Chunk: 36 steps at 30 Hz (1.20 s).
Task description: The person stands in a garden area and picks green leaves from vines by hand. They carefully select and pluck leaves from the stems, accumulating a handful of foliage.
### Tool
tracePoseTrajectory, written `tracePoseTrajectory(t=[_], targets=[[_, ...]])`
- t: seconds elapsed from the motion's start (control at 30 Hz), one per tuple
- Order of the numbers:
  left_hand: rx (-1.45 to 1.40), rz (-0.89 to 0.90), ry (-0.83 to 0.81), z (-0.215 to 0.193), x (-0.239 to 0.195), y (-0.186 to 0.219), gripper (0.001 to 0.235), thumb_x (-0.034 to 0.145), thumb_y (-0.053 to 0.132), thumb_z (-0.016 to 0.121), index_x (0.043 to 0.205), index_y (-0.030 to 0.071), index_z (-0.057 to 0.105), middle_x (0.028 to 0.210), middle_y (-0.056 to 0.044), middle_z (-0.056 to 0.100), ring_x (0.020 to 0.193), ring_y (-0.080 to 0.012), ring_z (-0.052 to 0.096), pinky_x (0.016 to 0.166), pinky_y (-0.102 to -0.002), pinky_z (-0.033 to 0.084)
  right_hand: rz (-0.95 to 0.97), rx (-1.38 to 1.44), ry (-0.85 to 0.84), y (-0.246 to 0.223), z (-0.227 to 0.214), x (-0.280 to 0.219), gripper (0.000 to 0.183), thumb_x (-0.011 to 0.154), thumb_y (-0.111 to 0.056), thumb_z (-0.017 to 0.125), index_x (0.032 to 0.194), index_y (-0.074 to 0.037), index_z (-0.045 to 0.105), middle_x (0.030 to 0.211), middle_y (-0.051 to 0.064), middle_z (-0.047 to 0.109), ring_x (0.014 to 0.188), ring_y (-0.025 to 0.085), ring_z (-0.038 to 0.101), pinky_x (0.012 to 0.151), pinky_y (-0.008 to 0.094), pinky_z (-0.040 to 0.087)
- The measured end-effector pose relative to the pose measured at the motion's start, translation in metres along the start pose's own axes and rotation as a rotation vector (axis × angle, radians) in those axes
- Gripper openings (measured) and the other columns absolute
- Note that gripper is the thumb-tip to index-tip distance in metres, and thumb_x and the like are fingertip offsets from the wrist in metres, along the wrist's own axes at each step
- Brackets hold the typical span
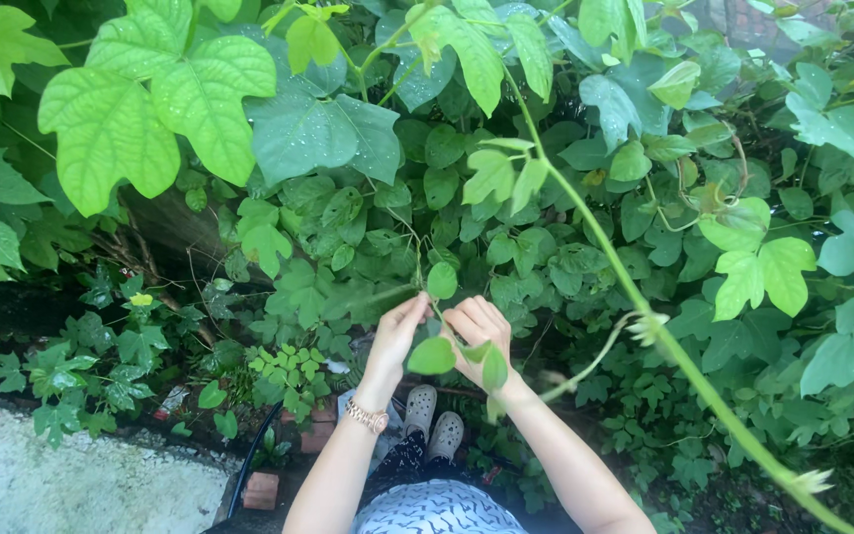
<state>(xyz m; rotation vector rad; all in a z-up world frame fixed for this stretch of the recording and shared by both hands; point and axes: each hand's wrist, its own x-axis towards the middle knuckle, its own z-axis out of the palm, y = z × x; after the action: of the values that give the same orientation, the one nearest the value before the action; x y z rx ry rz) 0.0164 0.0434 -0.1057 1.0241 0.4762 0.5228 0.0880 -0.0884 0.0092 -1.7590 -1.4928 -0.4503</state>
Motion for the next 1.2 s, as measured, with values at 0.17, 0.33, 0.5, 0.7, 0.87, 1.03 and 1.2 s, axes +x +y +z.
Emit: tracePoseTrajectory(t=[0.17, 0.33, 0.5, 0.7, 0.87, 1.03, 1.2], targets=[[-0.180, -0.141, 0.038, 0.013, 0.002, -0.007, 0.026, 0.092, 0.023, 0.075, 0.111, 0.006, 0.078, 0.086, 0.008, 0.066, 0.076, -0.0008, 0.052, 0.065, -0.019, 0.035, 0.070, 0.163, 0.129, 0.017, 0.006, -0.016, 0.016, 0.077, 0.001, 0.072, 0.091, -0.002, 0.065, 0.082, 0.007, 0.060, 0.075, 0.022, 0.060, 0.066, 0.031, 0.047], [-0.174, -0.091, 0.038, 0.010, 0.000, 0.001, 0.025, 0.094, 0.024, 0.076, 0.107, 0.003, 0.079, 0.084, 0.005, 0.066, 0.073, -0.0035, 0.051, 0.066, -0.021, 0.037, 0.687, 0.816, 0.271, 0.063, -0.018, -0.023, 0.007, 0.093, 0.003, 0.058, 0.092, -0.003, 0.060, 0.096, 0.003, 0.061, 0.084, 0.011, 0.056, 0.078, 0.027, 0.046], [-0.041, -0.032, 0.021, 0.008, -0.002, 0.010, 0.020, 0.089, 0.019, 0.076, 0.098, 0.001, 0.079, 0.089, 0.003, 0.076, 0.080, -0.0040, 0.063, 0.076, -0.020, 0.047, 0.633, 0.804, -0.047, 0.066, -0.049, 0.005, 0.006, 0.088, 0.002, 0.061, 0.088, -0.004, 0.061, 0.105, 0.003, 0.071, 0.083, 0.009, 0.055, 0.077, 0.026, 0.046], [0.060, -0.009, 0.048, 0.011, -0.001, 0.007, 0.019, 0.089, 0.018, 0.079, 0.096, 0.001, 0.079, 0.085, 0.002, 0.074, 0.078, -0.0042, 0.062, 0.074, -0.020, 0.048, 0.035, 0.100, -0.414, 0.021, -0.055, 0.037, 0.018, 0.081, -0.010, 0.074, 0.098, -0.006, 0.071, 0.083, 0.004, 0.063, 0.075, 0.017, 0.062, 0.068, 0.031, 0.049], [0.045, 0.017, 0.043, 0.008, -0.005, 0.009, 0.019, 0.090, 0.018, 0.078, 0.096, 0.000, 0.078, 0.086, 0.003, 0.073, 0.078, -0.0034, 0.061, 0.072, -0.020, 0.047, -0.239, -0.154, -0.397, 0.022, -0.040, 0.036, 0.015, 0.077, -0.009, 0.075, 0.091, -0.008, 0.071, 0.080, 0.006, 0.058, 0.079, 0.026, 0.061, 0.068, 0.038, 0.047], [0.069, -0.006, 0.049, 0.004, -0.008, 0.009, 0.019, 0.091, 0.019, 0.076, 0.097, 0.001, 0.079, 0.085, 0.003, 0.073, 0.076, -0.0034, 0.058, 0.069, -0.021, 0.044, 0.221, 0.259, -0.198, 0.048, -0.013, 0.013, 0.004, 0.088, -0.007, 0.068, 0.091, -0.006, 0.069, 0.087, 0.005, 0.062, 0.084, 0.019, 0.063, 0.076, 0.030, 0.050], [0.123, 0.026, 0.066, 0.003, -0.013, 0.009, 0.020, 0.091, 0.021, 0.077, 0.097, 0.002, 0.078, 0.084, 0.005, 0.072, 0.076, -0.0025, 0.058, 0.070, -0.020, 0.045, 0.407, 0.578, -0.113, 0.098, 0.009, 0.042, 0.006, 0.095, -0.010, 0.064, 0.095, -0.004, 0.066, 0.100, 0.006, 0.066, 0.097, 0.017, 0.063, 0.091, 0.029, 0.049]])
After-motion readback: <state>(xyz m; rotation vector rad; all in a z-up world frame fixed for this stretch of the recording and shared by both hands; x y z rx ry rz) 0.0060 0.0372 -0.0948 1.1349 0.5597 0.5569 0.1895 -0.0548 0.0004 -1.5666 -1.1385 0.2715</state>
